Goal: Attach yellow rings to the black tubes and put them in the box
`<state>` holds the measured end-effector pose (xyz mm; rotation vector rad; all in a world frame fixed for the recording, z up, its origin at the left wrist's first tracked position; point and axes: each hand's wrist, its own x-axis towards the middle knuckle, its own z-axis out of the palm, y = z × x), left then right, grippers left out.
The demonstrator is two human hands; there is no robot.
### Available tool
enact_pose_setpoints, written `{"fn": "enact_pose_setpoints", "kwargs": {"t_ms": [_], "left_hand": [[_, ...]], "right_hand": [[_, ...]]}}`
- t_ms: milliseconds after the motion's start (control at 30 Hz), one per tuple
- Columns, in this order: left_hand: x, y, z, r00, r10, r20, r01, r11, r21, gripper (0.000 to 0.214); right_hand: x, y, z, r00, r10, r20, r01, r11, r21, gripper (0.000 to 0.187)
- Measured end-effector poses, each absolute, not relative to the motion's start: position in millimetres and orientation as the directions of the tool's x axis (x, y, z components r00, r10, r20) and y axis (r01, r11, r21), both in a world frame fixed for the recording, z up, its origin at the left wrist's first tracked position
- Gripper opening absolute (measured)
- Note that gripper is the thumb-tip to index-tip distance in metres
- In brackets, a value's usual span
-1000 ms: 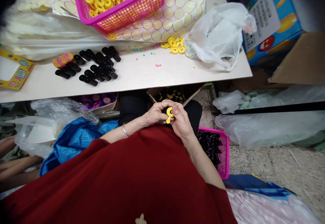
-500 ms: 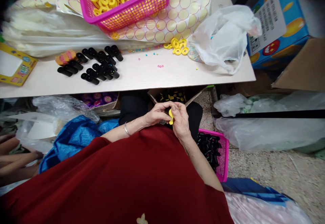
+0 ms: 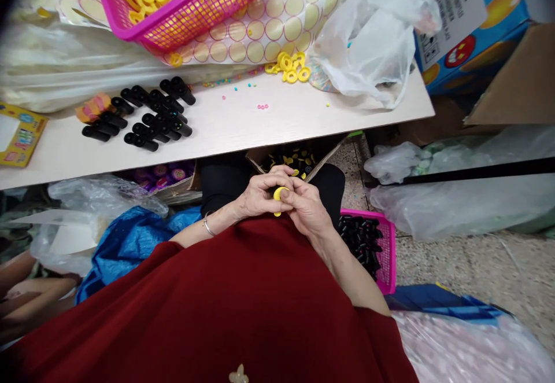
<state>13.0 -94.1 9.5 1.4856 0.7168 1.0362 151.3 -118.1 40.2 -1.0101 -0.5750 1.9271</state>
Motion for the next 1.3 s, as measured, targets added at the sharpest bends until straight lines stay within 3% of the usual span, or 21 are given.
{"fn": "enact_pose_setpoints", "kwargs": {"t_ms": [133,267,567,700,933,1033,1133,1200,1300], "left_hand": [[16.0,-94.7,6.4,0.436,0.888,0.149,-0.123,-0.105,0.987,0.023],[17.8,-91.6,-5.0,0.394,0.914,0.096,-0.127,-0.049,0.991,0.023],[22.0,-92.4,8.0,0.481,0.844,0.238,-0.029,-0.256,0.966,0.014],[24.0,-93.5,3.0,0.436,0.857,0.273,-0.029,-0.290,0.956,0.013],[14.3,-84.9,3.2,0.347,0.910,0.227,-0.010,-0.238,0.971,0.015],[13.2,-86.0,14.7,0.237,0.966,0.106,-0.116,-0.080,0.990,0.028],[15.3,-87.5,20.4,0.225,0.973,-0.044,-0.256,0.103,0.961,0.036],[16.0,-87.4,20.5,0.250,0.967,-0.054,-0.285,0.127,0.950,0.039],[14.0,-85.5,18.4,0.272,0.962,0.035,-0.229,0.029,0.973,0.042]], "right_hand": [[146.9,-117.6,34.0,-0.227,0.897,-0.381,-0.465,-0.443,-0.766,0.034],[145.0,-111.4,22.8,-0.179,0.860,-0.478,-0.493,-0.499,-0.713,0.028],[144.9,-117.7,35.1,-0.169,0.911,-0.376,-0.415,-0.412,-0.811,0.018],[140.8,-113.9,26.8,-0.106,0.929,-0.355,-0.444,-0.364,-0.819,0.014],[143.4,-102.4,15.4,-0.244,0.875,-0.417,-0.453,-0.483,-0.749,0.040],[148.0,-105.5,13.9,-0.140,0.930,-0.340,-0.413,-0.367,-0.833,0.047],[150.4,-110.3,11.5,0.033,0.989,-0.142,-0.266,-0.128,-0.956,0.041],[150.8,-112.4,10.7,0.048,0.998,-0.028,-0.180,-0.019,-0.983,0.045],[150.1,-113.0,11.7,0.060,0.997,0.042,-0.157,0.050,-0.986,0.040]]}}
